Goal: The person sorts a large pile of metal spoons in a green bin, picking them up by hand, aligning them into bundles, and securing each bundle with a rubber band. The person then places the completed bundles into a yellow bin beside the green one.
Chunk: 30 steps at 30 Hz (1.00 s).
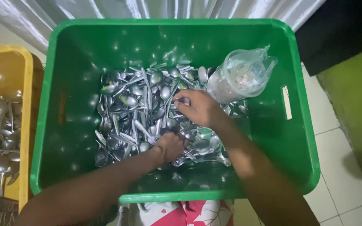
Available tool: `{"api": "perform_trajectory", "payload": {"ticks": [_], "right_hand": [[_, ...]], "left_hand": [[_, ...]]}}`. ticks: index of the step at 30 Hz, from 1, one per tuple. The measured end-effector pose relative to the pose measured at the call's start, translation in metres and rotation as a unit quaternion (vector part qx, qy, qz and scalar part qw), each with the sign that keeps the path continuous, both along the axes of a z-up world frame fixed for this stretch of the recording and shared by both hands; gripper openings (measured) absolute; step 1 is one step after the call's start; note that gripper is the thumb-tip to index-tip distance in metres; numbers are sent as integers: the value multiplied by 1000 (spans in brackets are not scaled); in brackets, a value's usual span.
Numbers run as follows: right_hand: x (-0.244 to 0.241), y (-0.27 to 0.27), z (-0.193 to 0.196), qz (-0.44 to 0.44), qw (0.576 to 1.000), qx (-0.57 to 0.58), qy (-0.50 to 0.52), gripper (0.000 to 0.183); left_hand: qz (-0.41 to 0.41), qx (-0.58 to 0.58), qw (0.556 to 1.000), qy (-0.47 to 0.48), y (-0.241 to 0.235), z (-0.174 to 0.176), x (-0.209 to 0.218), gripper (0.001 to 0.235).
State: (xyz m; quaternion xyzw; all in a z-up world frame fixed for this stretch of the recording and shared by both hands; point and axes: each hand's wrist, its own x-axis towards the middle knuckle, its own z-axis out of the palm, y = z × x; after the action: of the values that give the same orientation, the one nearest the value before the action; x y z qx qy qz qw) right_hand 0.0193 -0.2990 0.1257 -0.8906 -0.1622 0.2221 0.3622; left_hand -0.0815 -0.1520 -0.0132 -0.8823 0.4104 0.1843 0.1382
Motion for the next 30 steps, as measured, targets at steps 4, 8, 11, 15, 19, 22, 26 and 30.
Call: {"api": "perform_trajectory", "payload": {"ticks": [4, 8, 11, 15, 19, 22, 26, 30], "right_hand": [[10, -5, 1, -50, 997, 55, -6, 30], [19, -25, 13, -161, 980, 117, -17, 31], [15, -9, 32, -254, 910, 314, 91, 35], [8, 4, 42, -231, 893, 362, 133, 47], [14, 0, 15, -246, 900, 352, 79, 62], [19, -2, 12, -294, 894, 334, 50, 54], [10, 0, 22, -266, 874, 397, 92, 37], [16, 1, 25, -252, 830, 473, 153, 42]], "left_hand": [[41, -7, 998, 43, 24, 40, 13, 35], [277, -154, 947, 58, 60, 146, 33, 45], [442, -222, 867, 64, 83, 183, 42, 45], [491, -247, 836, 13, 51, 198, 59, 53], [423, -271, 864, -39, 9, 169, 61, 39], [384, -306, 871, -33, 1, 158, 62, 32], [376, -513, 744, 204, 13, 178, 42, 29], [390, -533, 713, 236, 21, 175, 49, 29]]}}
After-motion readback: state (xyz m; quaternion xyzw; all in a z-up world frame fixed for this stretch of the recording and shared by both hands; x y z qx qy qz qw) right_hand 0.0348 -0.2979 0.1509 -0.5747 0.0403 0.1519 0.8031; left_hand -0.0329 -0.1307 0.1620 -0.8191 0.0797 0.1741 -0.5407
